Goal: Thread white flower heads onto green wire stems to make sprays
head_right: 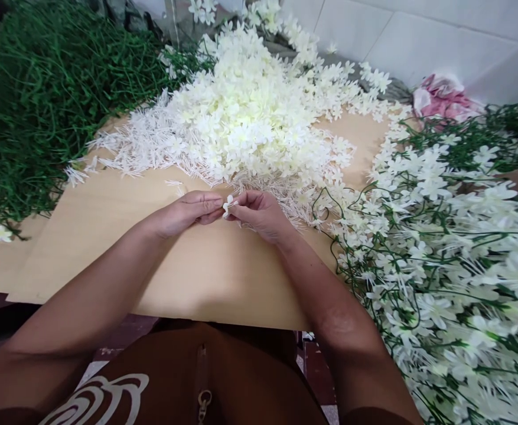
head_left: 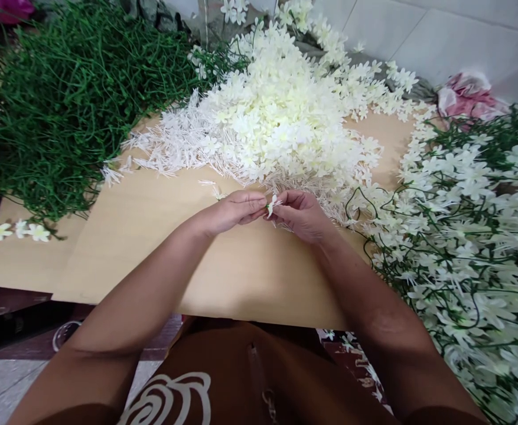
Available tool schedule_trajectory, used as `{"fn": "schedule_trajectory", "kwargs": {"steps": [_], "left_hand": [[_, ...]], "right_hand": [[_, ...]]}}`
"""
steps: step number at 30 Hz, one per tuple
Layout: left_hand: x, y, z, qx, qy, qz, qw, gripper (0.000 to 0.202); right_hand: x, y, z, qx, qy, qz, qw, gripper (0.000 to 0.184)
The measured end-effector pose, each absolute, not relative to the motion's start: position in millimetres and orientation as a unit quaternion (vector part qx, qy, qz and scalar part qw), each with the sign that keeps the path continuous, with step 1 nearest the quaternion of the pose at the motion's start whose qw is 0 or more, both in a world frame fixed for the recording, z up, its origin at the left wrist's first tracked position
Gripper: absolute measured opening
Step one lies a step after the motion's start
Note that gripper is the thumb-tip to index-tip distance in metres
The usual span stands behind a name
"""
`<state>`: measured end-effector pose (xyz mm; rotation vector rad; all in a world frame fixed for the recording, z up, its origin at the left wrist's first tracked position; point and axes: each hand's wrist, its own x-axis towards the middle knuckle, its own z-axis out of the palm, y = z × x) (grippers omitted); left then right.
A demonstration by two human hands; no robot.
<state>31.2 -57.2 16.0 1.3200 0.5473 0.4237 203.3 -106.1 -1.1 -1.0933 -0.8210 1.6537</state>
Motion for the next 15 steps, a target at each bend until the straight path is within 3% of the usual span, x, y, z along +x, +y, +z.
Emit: {"fn": "schedule_trajectory", "kwargs": {"steps": [15], "left_hand": [[28.9,-58.8,13.6,0.624,0.226,0.168,0.729,0.044]], "right_hand": [[203.2,-107.1,-1.7,-0.459,-0.348,0.678,0.457,0.041]]}}
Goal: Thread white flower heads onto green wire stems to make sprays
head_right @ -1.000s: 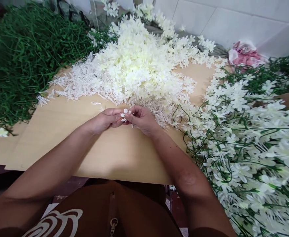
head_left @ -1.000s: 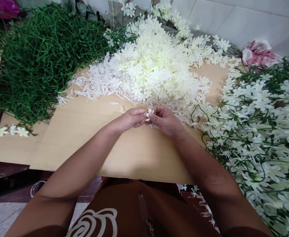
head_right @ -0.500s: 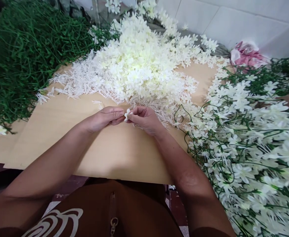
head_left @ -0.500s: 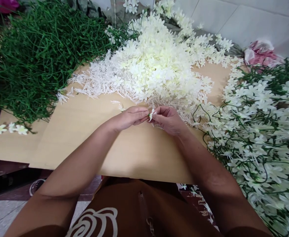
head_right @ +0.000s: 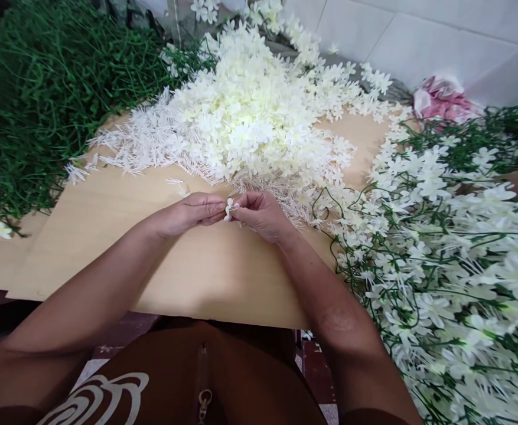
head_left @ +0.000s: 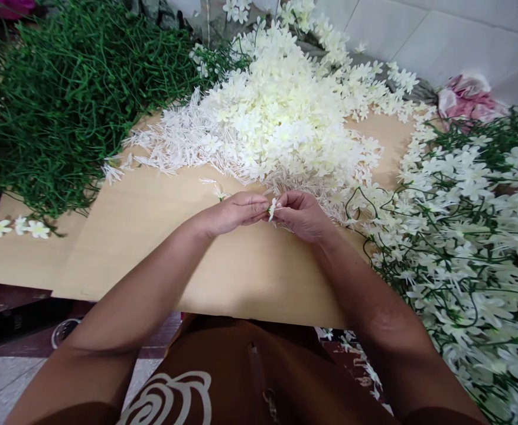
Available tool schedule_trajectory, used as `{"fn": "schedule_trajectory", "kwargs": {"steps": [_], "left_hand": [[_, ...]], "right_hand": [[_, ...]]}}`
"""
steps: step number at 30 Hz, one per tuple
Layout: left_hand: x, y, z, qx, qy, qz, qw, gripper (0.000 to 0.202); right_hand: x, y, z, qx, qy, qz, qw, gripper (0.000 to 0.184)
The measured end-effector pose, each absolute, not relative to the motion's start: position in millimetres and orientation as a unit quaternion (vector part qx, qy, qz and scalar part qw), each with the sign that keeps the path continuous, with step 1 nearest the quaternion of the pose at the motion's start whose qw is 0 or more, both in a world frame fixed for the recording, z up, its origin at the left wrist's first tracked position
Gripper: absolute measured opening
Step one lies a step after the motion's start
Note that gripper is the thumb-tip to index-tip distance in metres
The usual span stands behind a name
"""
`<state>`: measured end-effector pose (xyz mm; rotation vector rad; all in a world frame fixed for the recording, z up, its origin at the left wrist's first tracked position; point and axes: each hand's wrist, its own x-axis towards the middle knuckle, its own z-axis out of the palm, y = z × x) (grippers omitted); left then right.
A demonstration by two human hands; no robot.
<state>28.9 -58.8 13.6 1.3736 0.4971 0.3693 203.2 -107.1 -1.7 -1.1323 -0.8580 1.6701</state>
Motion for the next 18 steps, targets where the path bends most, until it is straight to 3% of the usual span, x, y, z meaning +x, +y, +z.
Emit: {"fn": "schedule_trajectory", "kwargs": {"steps": [11,18], "left_hand": [[33,-59,-1,0.682,0.237,0.174,0.67,0.053],[29,-61,18,0.722,0.305,0.183,0.594,0.042]], "right_hand": [[202,-107,-7,-0.488,-0.385,0.634,0.459,0.032],[202,-104,-4,-0.489,-0.38,0.619,0.482,0.034]]}}
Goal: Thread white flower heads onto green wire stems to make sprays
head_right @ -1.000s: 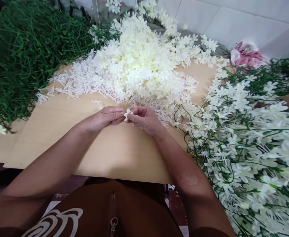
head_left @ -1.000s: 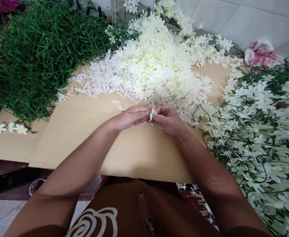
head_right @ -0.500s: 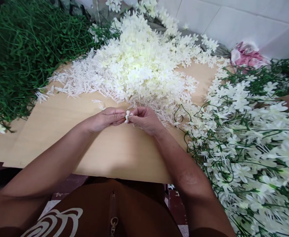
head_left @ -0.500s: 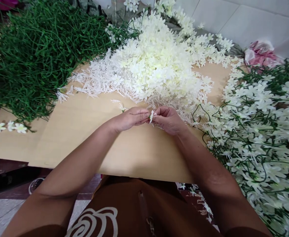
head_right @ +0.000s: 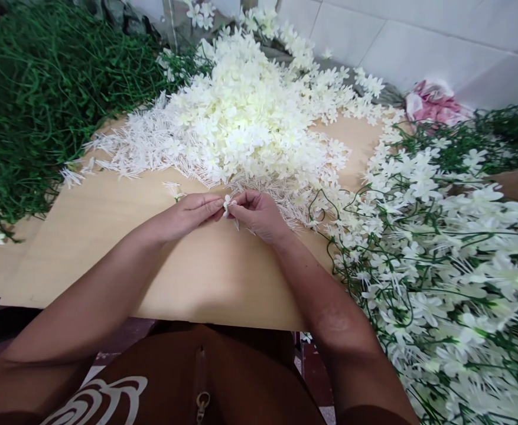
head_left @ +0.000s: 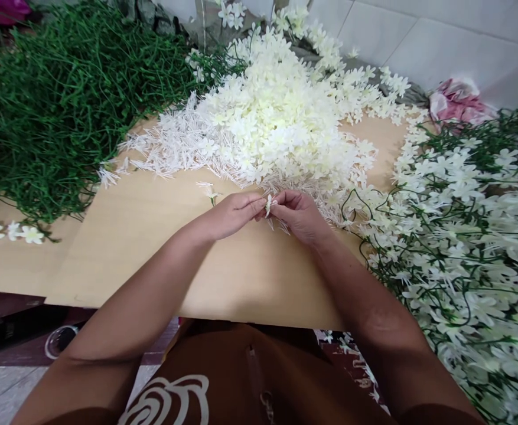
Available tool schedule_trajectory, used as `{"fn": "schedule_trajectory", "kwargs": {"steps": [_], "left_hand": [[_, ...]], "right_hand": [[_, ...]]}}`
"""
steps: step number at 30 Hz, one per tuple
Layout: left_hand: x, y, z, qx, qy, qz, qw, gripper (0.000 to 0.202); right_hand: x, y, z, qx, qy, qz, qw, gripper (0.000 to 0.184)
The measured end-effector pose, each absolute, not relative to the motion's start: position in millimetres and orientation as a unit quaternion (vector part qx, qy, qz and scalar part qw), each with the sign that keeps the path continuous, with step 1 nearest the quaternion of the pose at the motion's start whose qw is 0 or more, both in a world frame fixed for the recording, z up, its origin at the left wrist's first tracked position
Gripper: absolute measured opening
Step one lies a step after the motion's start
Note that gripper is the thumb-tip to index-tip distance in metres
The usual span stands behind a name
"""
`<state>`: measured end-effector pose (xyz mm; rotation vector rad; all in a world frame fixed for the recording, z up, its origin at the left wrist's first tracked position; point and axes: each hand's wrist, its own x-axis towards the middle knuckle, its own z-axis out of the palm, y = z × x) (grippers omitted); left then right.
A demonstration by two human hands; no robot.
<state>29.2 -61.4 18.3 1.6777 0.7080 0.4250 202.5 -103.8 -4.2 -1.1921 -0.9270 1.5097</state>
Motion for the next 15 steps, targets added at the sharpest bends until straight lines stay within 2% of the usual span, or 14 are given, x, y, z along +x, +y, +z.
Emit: {"fn": "schedule_trajectory", "kwargs": {"steps": [5,15], "left_hand": [[25.0,-58.5,20.8,0.773,0.319,0.176,0.519,0.027],[24.9,-60.9,15.3,0.85,0.31,0.161,0.394,0.028]], "right_hand": [[203.2,-103.9,-4.4,-0.489,-0.361,0.624,0.491,0.038],[202.0,-104.0,-7.3,-0.461,-0.311,0.648,0.521,0.04]]}}
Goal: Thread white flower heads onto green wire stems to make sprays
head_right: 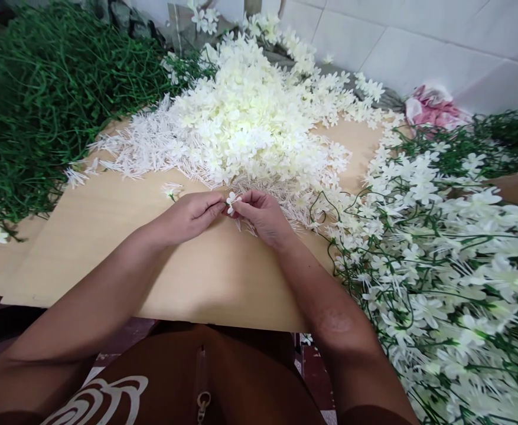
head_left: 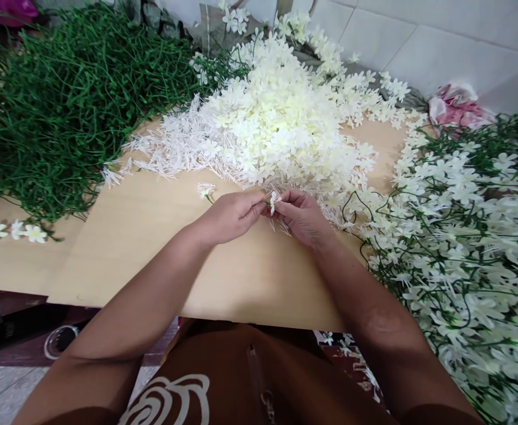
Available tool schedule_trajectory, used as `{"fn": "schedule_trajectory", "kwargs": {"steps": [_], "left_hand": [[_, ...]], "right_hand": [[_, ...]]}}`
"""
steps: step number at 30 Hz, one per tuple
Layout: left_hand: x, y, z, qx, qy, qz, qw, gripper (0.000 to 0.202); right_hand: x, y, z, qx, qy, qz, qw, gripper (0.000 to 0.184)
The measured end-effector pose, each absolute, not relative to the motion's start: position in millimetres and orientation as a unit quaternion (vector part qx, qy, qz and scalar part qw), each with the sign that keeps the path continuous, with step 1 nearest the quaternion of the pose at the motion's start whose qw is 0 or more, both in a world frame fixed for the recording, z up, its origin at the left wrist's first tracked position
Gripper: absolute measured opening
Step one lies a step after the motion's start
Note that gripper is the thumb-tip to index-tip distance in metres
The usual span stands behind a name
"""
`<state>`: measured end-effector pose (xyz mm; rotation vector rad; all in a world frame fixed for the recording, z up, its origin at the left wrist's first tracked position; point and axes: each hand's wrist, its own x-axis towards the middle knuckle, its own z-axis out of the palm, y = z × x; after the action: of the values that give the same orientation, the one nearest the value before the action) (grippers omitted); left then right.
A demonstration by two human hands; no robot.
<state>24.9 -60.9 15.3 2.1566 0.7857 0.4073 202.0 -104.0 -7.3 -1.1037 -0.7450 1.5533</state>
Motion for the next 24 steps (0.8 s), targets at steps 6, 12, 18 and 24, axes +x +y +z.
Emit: {"fn": "schedule_trajectory", "kwargs": {"steps": [6,12,18,24], "left_hand": [[28,-63,14,0.863,0.305,0.174,0.362,0.03],[30,-63,10,0.855,0.297,0.18,0.386,0.031],[32,-64,8,0.862,0.329,0.151,0.354,0.031],[37,-66,7,0.857,0.386,0.141,0.312,0.03]], "right_hand": [[201,-104,0,-0.459,-0.286,0.668,0.512,0.041],[203,-103,-3,-0.452,-0.293,0.677,0.501,0.039],[203,-103,-6,-0.481,-0.307,0.651,0.501,0.039],[200,-101,-5,-0.494,-0.325,0.628,0.506,0.044]]}}
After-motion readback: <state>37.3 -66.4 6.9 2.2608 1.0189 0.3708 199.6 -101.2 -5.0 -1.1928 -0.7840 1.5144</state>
